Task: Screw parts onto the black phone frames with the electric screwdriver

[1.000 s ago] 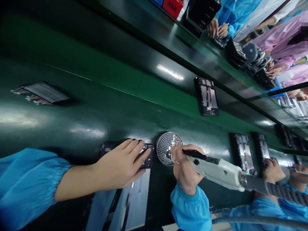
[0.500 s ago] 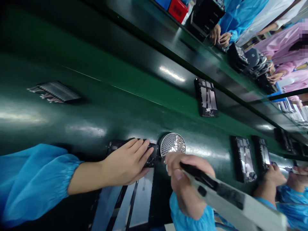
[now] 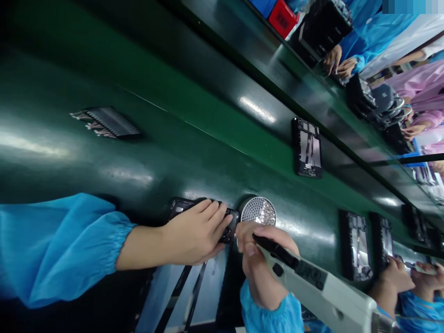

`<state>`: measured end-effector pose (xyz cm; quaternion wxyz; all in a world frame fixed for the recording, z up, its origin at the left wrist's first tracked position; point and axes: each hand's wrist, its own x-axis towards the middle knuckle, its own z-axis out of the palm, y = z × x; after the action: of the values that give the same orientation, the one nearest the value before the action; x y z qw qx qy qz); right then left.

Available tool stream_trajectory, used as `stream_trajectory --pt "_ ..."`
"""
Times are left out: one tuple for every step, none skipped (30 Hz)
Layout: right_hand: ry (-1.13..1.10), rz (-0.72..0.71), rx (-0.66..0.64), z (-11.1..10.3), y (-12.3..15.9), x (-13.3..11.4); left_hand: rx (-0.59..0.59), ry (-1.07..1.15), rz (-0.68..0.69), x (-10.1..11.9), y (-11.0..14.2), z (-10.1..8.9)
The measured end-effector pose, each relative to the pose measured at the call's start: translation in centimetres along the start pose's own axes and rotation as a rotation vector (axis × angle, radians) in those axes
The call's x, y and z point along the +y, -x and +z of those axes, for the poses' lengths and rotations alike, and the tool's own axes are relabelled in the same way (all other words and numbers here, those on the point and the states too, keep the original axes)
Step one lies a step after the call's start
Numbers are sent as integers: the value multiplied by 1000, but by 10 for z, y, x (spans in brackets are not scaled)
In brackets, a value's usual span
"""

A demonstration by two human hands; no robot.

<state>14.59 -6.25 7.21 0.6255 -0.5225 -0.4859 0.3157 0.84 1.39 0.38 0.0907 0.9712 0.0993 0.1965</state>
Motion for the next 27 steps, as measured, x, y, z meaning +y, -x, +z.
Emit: stream_trajectory --pt "1 2 2 0 0 0 -1 1 0 0 0 0" --pt "3 1 5 0 0 0 2 2 3 0 0 0" --pt "6 1 6 1 1 1 4 1 5 0 0 0" --pt "8 8 6 1 1 1 4 0 5 0 0 0" --pt "10 14 9 1 1 1 1 -2 5 0 0 -1" --pt "12 13 14 2 1 1 -1 -5 5 0 0 -1" --pt "13 10 18 2 1 1 -3 -7 5 0 -1 -1" --pt "11 6 21 3 0 1 -6 -9 6 0 -1 -1" --pt "7 5 22 3 0 1 -10 -9 7 0 -1 -1" --pt "1 8 19 3 0 2 -14 -9 8 0 -1 0" --pt "-5 15 15 3 0 2 -21 -7 8 0 -1 0" --pt "-10 23 12 3 1 2 -28 -4 7 0 0 0" --pt "-10 30 12 2 1 3 -35 -2 5 0 0 0" --pt "-4 32 14 2 2 3 -39 1 3 0 -1 1" --pt "3 30 15 1 3 4 -42 3 1 0 -1 1" --pt "11 25 16 1 5 4 -45 3 0 0 -1 1" --pt "19 20 17 0 5 5 -46 2 0 0 -1 0" --pt "24 13 19 0 6 5 -43 -1 1 0 -1 0" --pt "26 9 21 0 6 5 -41 -4 3 0 -1 0" --pt "25 6 24 0 6 6 -38 -8 6 0 -1 0" --pt "23 5 26 1 6 6 -37 -11 8 0 -1 0" --pt "22 3 27 1 5 6 -37 -13 9 0 -1 -1" --pt "19 1 26 1 5 6 -40 -12 9 0 -1 -1" --pt "17 -1 25 1 4 6 -46 -9 8 -1 -1 -1" --pt "13 -3 22 1 3 6 -52 -3 8 -1 0 -1" --pt "8 -4 18 0 3 6 -57 3 7 -1 0 -1" --pt "2 -3 13 0 3 6 -61 9 5 -1 0 -1"
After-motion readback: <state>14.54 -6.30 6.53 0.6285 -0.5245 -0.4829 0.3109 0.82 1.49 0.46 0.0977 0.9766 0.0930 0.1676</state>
